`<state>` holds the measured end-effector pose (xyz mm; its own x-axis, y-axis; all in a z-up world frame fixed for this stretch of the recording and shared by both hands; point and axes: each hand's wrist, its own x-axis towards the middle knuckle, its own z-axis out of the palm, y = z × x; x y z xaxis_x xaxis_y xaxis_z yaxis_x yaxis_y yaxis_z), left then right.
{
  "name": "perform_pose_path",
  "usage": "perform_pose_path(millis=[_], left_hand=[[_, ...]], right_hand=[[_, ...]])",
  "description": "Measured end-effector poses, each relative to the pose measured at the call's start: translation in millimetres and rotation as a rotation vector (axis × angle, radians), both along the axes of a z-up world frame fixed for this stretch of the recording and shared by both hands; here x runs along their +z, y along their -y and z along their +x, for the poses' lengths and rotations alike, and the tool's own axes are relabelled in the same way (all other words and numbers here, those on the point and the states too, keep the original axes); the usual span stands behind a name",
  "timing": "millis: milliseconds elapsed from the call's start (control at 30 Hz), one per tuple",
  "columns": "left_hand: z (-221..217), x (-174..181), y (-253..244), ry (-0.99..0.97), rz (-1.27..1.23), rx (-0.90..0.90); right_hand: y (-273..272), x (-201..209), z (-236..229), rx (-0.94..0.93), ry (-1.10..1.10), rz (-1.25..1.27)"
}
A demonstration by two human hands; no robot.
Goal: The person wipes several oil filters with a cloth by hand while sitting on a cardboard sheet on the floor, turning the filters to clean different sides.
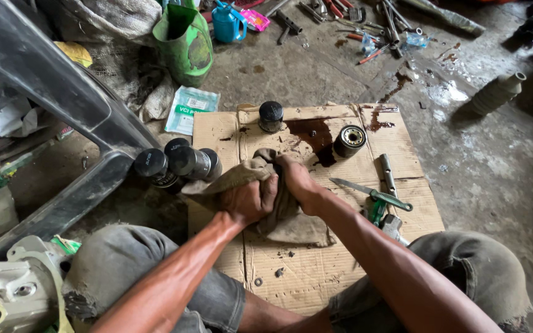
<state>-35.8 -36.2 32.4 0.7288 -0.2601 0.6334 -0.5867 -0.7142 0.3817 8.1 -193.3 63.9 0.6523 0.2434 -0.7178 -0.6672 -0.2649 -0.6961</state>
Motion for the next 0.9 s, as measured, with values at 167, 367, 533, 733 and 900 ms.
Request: perform_pose_path(millis=[167, 367, 533, 733, 900], left_hand=[[18, -21, -10, -0.589, -0.395, 0.143], [18, -21, -27, -1.639, -1.086, 0.205], [16, -68, -34, -1.851, -1.323, -0.233], [9, -60, -5, -1.182, -0.865, 0.159], [-21, 3, 1, -0.839, -0.243, 0.182]], right_hand=[[-11, -8, -20, 0.046, 0.575, 0.052], [-15, 20, -49, 0.523, 1.038, -0.308], [-3, 32, -49, 0.824, 1.397, -0.434], [-7, 10, -38, 0.337, 0.979, -0.200], [-10, -11, -13, 0.094, 0.471, -0.018]])
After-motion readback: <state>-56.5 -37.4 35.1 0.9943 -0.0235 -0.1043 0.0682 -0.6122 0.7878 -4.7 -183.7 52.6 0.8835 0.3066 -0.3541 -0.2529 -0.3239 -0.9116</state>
